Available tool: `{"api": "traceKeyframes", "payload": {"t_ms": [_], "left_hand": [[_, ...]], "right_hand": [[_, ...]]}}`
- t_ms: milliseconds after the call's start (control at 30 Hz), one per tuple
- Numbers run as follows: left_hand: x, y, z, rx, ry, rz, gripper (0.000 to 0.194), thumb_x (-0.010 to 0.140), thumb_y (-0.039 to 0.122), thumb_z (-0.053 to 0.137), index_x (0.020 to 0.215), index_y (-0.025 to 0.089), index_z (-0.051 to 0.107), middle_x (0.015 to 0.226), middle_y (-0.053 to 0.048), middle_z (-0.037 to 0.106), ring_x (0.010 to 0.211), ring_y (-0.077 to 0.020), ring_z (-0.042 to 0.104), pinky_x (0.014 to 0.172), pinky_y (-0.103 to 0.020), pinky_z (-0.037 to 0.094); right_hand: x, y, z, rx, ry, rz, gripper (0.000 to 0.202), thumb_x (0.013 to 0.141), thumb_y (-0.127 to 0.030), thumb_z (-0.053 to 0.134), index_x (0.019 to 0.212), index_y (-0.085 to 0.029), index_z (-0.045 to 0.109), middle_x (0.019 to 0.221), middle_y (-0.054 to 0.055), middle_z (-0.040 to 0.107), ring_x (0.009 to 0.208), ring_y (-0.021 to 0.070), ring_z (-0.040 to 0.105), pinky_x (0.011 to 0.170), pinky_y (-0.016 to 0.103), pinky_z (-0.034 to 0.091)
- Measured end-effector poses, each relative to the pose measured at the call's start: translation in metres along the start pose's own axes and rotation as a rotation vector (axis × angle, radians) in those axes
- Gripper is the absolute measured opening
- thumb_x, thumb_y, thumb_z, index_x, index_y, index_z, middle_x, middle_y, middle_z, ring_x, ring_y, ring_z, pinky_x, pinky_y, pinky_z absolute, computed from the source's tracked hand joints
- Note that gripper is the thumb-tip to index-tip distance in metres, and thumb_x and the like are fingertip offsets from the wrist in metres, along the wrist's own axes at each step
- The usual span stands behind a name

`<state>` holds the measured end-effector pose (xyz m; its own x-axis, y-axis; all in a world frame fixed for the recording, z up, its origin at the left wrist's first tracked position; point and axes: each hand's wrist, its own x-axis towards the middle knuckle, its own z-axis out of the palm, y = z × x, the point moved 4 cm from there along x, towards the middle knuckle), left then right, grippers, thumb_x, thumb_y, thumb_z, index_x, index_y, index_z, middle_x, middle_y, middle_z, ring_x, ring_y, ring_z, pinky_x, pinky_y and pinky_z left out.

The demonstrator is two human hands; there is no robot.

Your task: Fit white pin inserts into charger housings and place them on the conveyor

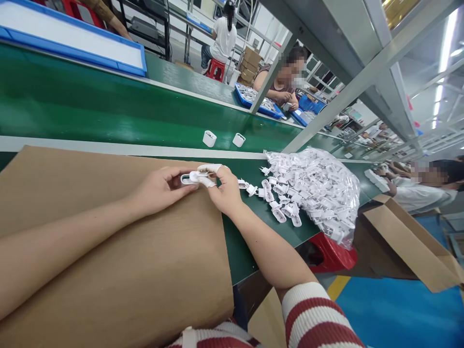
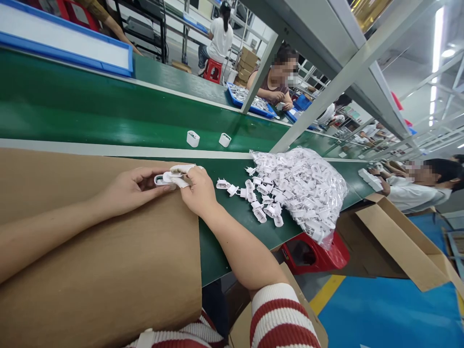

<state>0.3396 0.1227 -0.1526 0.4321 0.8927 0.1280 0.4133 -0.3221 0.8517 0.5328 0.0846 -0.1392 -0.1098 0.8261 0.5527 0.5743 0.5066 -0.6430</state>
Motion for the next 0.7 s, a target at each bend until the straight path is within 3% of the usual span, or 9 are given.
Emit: {"api": "traceKeyframes", "payload": {"t_ms": [167,300,533,700], "left_hand": [[0.001,-0.008,0.001,0.035,-0.014,-0.058,0.059,0.085,0.073,0.072,0.124,0.029,0.079,0.085,-0.002,0.071,0.07,-0.0188,0.055,0.062,-0.031,0.043],[0.001,-0.005,0.002,-0.013,-0.024,-0.035,0.059,0.085,0.071,0.073,0.124,0.027,0.079,0.093,-0.004,0.075,0.076,-0.0206,0.061,0.067,-0.033,0.048],[0.002,-0.005,0.003,0.002,-0.051,-0.042,0.064,0.087,0.075,0.07,0.129,0.028,0.076,0.103,-0.003,0.078,0.083,-0.0222,0.066,0.072,-0.034,0.05],[0.001,0.005,-0.001,0.315,0.013,0.138,0.05,0.094,0.068,0.058,0.093,0.021,0.075,0.085,-0.007,0.069,0.082,-0.0246,0.061,0.068,-0.035,0.042]], "right_hand": [[0.006,-0.017,0.003,-0.16,-0.114,-0.023,0.025,0.104,-0.022,0.057,0.122,-0.025,0.074,0.125,0.008,0.077,0.117,0.0256,0.067,0.107,0.041,0.053],[0.008,-0.022,0.007,-0.255,-0.257,0.022,0.032,0.102,-0.014,0.055,0.125,-0.024,0.073,0.134,0.009,0.074,0.126,0.0283,0.063,0.112,0.042,0.05],[0.014,-0.024,0.011,-0.315,-0.305,0.015,0.036,0.097,-0.006,0.053,0.125,-0.019,0.072,0.127,0.011,0.075,0.119,0.0294,0.063,0.104,0.041,0.051],[0.018,-0.031,0.008,-0.385,-0.311,0.084,0.042,0.089,-0.002,0.056,0.122,-0.022,0.072,0.122,0.007,0.075,0.11,0.0287,0.065,0.094,0.039,0.052]]}}
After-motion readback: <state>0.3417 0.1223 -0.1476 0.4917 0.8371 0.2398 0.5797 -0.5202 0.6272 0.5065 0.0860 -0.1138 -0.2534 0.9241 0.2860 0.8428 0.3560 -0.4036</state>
